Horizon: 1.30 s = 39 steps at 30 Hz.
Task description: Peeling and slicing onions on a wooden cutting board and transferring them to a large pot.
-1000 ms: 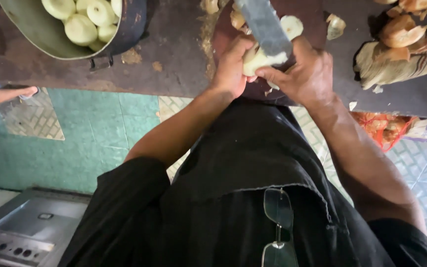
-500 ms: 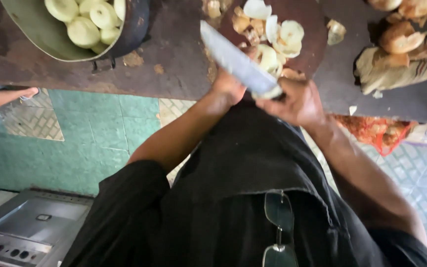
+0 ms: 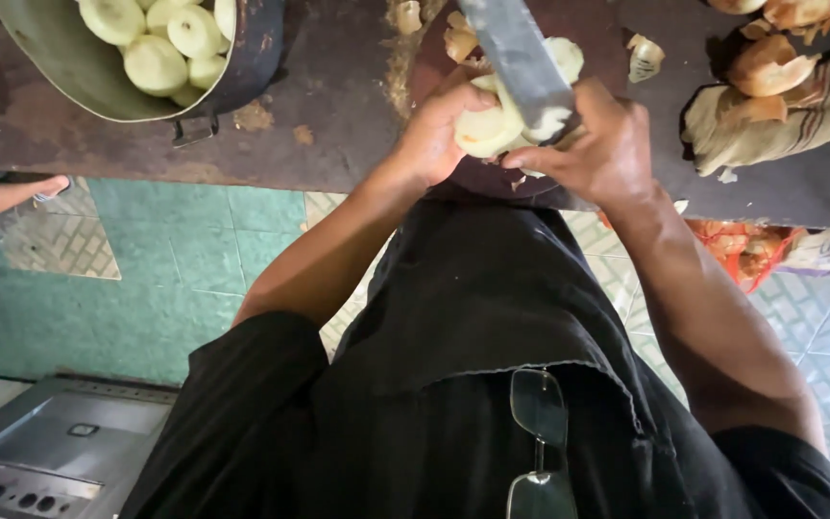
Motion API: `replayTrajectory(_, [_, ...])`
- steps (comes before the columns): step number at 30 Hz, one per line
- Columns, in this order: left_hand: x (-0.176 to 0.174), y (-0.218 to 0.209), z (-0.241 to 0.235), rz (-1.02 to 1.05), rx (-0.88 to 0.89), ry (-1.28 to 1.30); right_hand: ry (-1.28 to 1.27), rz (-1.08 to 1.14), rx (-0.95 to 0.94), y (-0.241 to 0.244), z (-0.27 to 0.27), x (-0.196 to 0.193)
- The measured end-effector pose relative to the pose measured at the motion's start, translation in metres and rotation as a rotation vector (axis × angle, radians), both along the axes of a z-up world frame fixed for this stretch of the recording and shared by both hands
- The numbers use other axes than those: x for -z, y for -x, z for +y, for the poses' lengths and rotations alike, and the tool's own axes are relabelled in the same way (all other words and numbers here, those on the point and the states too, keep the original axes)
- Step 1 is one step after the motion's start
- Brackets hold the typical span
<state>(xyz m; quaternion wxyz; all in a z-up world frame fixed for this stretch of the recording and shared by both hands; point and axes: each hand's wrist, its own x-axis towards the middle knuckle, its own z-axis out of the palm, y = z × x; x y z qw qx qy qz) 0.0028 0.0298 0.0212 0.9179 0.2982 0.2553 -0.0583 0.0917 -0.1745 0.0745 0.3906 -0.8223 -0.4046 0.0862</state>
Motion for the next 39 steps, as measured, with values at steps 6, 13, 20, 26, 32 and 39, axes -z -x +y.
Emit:
replayTrajectory(6, [0.005, -0.002, -0.006, 0.223, 0.044, -0.071, 0.059, 0.032, 0.005, 0.0, 0.004, 0.024])
replayTrajectory(13, [0.063, -0.004, -0.006, 0.111, -0.213, -0.048, -0.004, 0.074, -0.108, 0.03, 0.013, 0.018])
replayTrajectory(20, [0.046, 0.008, 0.038, 0.333, -0.309, -0.223, -0.16, 0.719, 0.186, 0.028, -0.008, 0.073])
replayTrajectory(26, [0.05, 0.04, 0.088, 0.376, -0.5, -0.431, 0.085, 0.706, 0.305, 0.015, -0.008, 0.082])
replayTrajectory(32, [0.017, 0.072, 0.182, 0.498, -0.612, -0.758, 0.355, 0.621, 0.363, 0.006, -0.004, 0.076])
replayTrajectory(39, [0.063, 0.122, 0.321, 0.542, -0.871, -0.768, 0.126, 0.59, 0.473, 0.029, -0.089, 0.118])
